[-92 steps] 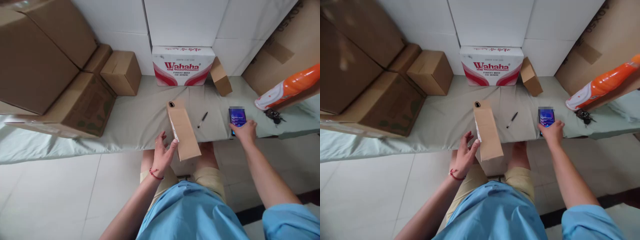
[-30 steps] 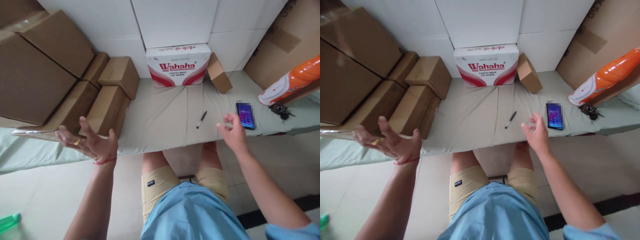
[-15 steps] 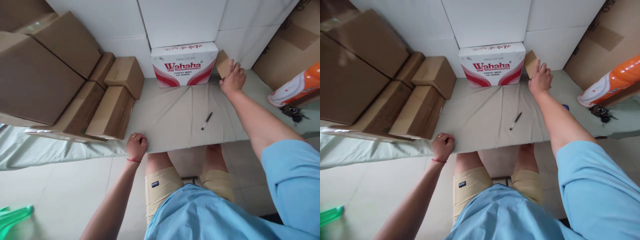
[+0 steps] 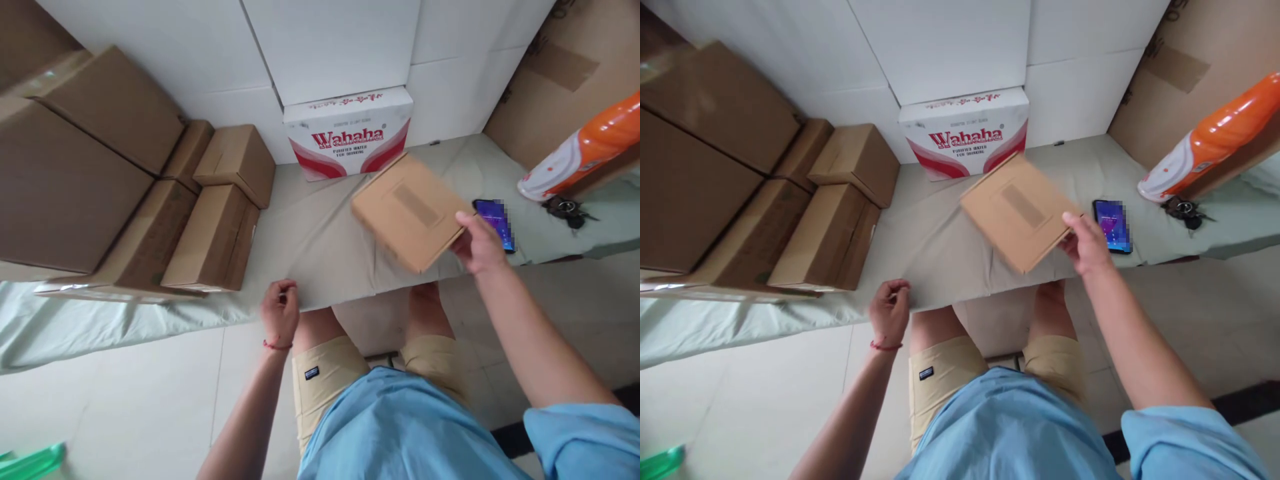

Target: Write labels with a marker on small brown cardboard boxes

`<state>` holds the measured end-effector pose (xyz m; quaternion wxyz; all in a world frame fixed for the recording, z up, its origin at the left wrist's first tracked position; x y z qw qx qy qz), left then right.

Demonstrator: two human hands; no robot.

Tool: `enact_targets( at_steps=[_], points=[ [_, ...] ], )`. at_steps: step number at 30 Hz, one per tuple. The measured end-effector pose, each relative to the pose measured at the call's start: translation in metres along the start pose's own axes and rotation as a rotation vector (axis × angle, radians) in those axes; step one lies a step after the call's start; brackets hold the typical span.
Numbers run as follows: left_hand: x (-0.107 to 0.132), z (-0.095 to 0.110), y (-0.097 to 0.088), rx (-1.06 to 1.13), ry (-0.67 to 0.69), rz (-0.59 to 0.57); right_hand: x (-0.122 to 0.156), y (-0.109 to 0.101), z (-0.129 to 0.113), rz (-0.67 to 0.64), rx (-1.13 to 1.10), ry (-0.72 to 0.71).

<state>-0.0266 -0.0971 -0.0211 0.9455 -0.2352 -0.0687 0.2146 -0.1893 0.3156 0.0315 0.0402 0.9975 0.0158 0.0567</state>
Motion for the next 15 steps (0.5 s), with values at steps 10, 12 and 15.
enact_targets(
  at_steps=[10,12,15],
  points=[
    [0.099,0.021,0.047,0.938,-0.306,-0.426,0.105,0.052,0.056,-0.248,-0.204,0.269],
    [0.100,0.019,0.044,0.956,-0.353,-0.366,0.110,0.055,0.056,-0.262,-0.277,0.245],
    [0.101,0.021,0.040,1.029,-0.394,-0.310,0.120,0.057,0.053,-0.308,-0.398,0.232]
  ],
)
Point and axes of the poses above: each hand's wrist, its own x-axis away from the middle knuckle, its own y-axis out of the palm, z = x × y, the point moved 1 cm from there along -x, towards the middle knuckle, and after that the axes turned 11 degrees about -z, right-handed, at the moved point
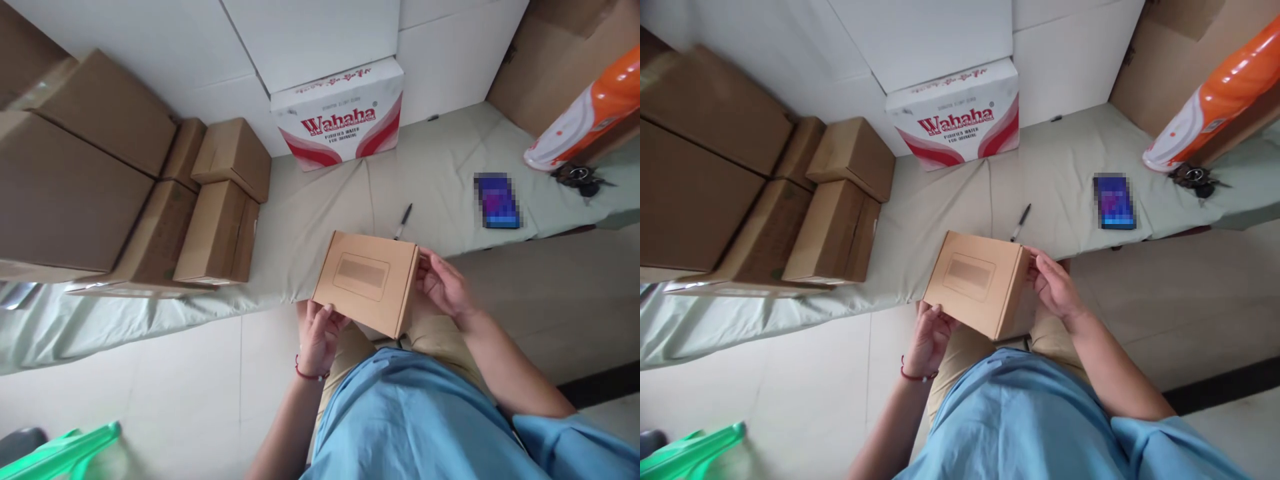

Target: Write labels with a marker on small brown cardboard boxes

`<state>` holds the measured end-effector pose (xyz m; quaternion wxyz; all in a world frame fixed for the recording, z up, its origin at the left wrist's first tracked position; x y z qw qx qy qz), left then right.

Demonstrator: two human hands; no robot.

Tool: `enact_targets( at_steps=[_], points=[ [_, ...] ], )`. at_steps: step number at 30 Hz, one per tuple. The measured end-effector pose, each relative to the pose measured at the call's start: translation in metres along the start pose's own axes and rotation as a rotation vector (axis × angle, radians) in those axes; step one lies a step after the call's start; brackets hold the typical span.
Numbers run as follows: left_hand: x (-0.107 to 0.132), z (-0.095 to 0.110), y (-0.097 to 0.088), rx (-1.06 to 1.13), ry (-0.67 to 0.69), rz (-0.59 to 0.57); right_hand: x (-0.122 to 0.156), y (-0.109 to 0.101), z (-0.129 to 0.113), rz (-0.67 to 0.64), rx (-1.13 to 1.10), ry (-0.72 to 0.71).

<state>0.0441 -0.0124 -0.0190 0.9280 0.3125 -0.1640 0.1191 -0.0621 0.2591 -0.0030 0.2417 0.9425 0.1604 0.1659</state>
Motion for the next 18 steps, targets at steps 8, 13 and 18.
enact_targets(
  at_steps=[8,13,18],
  points=[
    [0.007,0.008,0.004,0.114,-0.151,0.012,0.022,0.023,-0.016,-0.029,0.182,-0.052],
    [0.015,0.012,0.004,0.083,-0.207,0.002,0.024,0.030,-0.027,-0.020,0.287,-0.083],
    [0.032,0.016,0.019,-0.117,0.077,0.059,0.025,0.015,-0.012,-0.003,0.179,-0.019]
  ],
)
Point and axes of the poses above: each hand's wrist, its own x-axis away from the middle knuckle, its own y-axis out of the palm, z = x × y, the point moved 1 cm from there along -x, towards the middle knuckle, and after that the axes turned 11 degrees about -z, right-handed, at the moved point
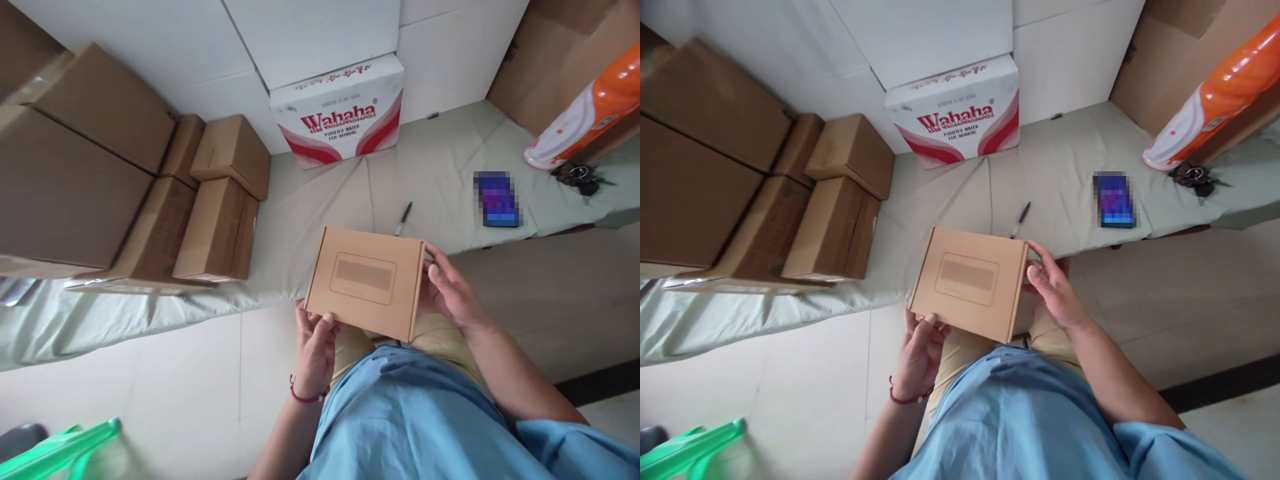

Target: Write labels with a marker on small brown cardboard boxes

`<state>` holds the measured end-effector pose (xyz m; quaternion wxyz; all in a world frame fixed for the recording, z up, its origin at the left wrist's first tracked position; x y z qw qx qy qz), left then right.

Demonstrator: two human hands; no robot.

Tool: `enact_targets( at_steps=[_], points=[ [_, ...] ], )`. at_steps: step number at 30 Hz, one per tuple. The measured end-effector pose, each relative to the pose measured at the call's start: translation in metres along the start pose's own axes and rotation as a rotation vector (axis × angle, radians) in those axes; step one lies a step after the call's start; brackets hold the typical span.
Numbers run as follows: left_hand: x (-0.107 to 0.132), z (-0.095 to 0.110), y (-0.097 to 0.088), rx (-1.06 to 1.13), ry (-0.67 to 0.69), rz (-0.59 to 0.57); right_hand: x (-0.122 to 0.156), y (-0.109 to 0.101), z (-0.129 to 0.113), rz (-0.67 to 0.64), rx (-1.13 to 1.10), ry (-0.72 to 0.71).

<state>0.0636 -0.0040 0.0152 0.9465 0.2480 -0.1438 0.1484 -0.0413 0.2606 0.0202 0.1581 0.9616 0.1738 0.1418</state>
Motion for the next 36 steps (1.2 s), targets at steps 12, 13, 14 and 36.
enact_targets(
  at_steps=[12,13,14,36],
  points=[
    [0.008,-0.014,-0.004,-0.527,0.365,-0.107,0.018,-0.029,0.049,0.014,-0.105,-0.044],
    [0.004,-0.016,-0.007,-0.517,0.327,-0.105,0.020,-0.030,0.044,0.024,-0.038,-0.088],
    [-0.001,-0.018,-0.009,-0.497,0.288,-0.100,0.023,-0.031,0.039,0.029,0.035,-0.129],
    [-0.013,0.017,-0.008,0.107,-0.165,-0.034,0.042,-0.016,0.014,-0.329,0.350,-0.266]
  ],
)
Point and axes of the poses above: each hand's wrist, its own x-axis away from the middle knuckle, its own y-axis out of the palm, z = x × y, the point moved 1 cm from there along -x, towards the middle knuckle, and after that the axes turned 11 degrees about -z, right-handed, at the moved point
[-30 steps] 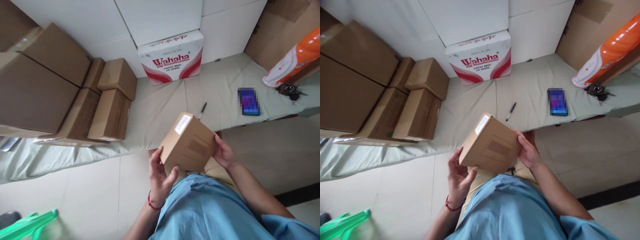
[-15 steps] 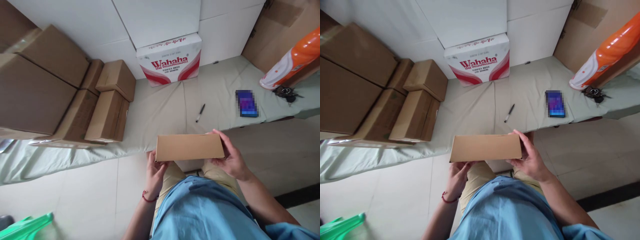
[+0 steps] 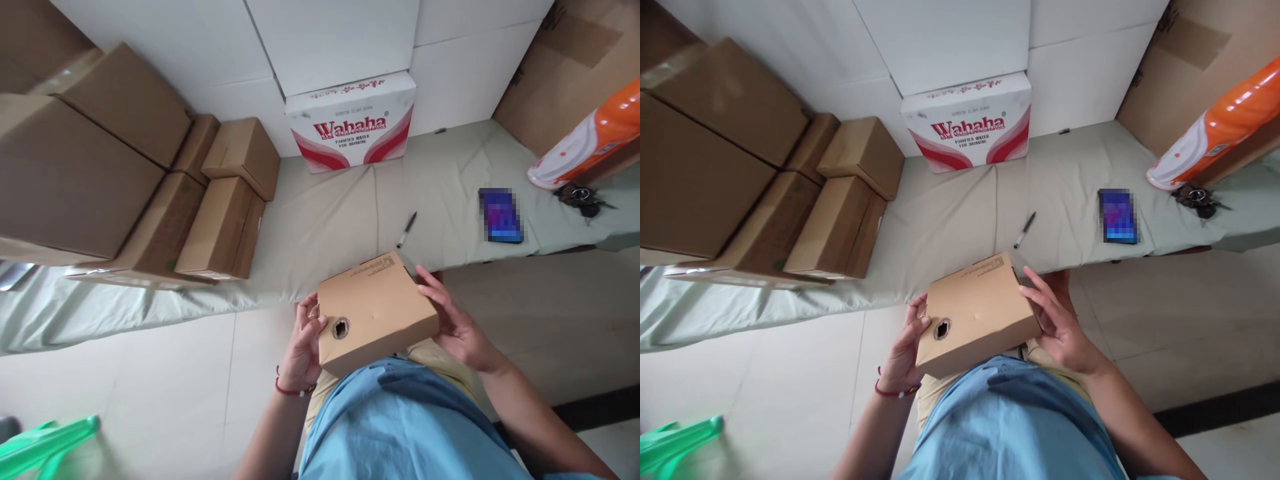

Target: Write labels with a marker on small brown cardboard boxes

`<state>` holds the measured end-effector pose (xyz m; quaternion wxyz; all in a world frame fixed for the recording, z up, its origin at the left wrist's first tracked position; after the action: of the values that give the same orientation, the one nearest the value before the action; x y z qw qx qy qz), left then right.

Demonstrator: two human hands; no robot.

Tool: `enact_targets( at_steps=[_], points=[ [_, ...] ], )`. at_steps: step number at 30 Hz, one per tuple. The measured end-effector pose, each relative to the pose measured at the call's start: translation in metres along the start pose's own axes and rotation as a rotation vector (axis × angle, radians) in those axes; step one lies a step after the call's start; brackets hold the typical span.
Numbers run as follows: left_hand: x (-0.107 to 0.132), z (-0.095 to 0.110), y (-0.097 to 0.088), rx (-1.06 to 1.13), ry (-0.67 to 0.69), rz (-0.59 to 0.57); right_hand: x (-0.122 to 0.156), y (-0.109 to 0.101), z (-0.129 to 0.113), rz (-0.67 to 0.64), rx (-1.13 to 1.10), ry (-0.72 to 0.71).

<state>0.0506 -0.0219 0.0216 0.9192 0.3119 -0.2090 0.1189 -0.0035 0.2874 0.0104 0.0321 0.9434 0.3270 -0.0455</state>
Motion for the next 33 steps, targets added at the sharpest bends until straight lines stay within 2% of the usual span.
enact_targets(
  at_steps=[3,6,9,12,15,19,23,28,33],
  points=[
    [0.000,-0.005,0.001,-0.041,0.072,-0.009,-0.001,-0.002,0.008,0.093,-0.327,0.026],
    [-0.002,-0.006,0.005,-0.100,0.173,-0.050,-0.005,-0.004,0.016,0.279,-0.558,0.233],
    [-0.004,-0.005,0.013,-0.158,0.269,-0.130,-0.010,0.000,0.017,0.376,-0.645,0.482],
    [-0.008,-0.005,0.016,-0.187,0.288,-0.148,-0.016,0.003,0.012,0.363,-0.637,0.539],
    [-0.014,-0.006,0.014,-0.128,0.217,-0.098,-0.021,0.002,0.009,0.405,-0.593,0.512],
    [-0.022,-0.012,0.009,-0.070,0.075,-0.094,-0.023,-0.002,0.015,0.426,-0.477,0.412],
    [-0.028,-0.019,0.000,-0.072,0.049,-0.119,-0.016,0.001,0.023,0.280,-0.337,0.216],
    [-0.028,-0.024,-0.022,-0.027,0.112,-0.133,-0.006,0.006,0.027,0.024,-0.204,0.107],
    [-0.026,-0.027,-0.040,0.010,0.148,-0.139,0.001,0.008,0.019,-0.033,-0.215,0.096]
  ],
)
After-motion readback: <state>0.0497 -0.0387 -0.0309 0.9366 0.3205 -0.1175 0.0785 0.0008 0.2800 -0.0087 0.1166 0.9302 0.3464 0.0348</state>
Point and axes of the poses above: each hand's wrist, its own x-axis away from the middle knuckle, its own y-axis out of the palm, z = x × y, the point moved 1 cm from there along -x, towards the middle knuckle, and after that the axes turned 11 degrees about -z, right-handed, at the moved point
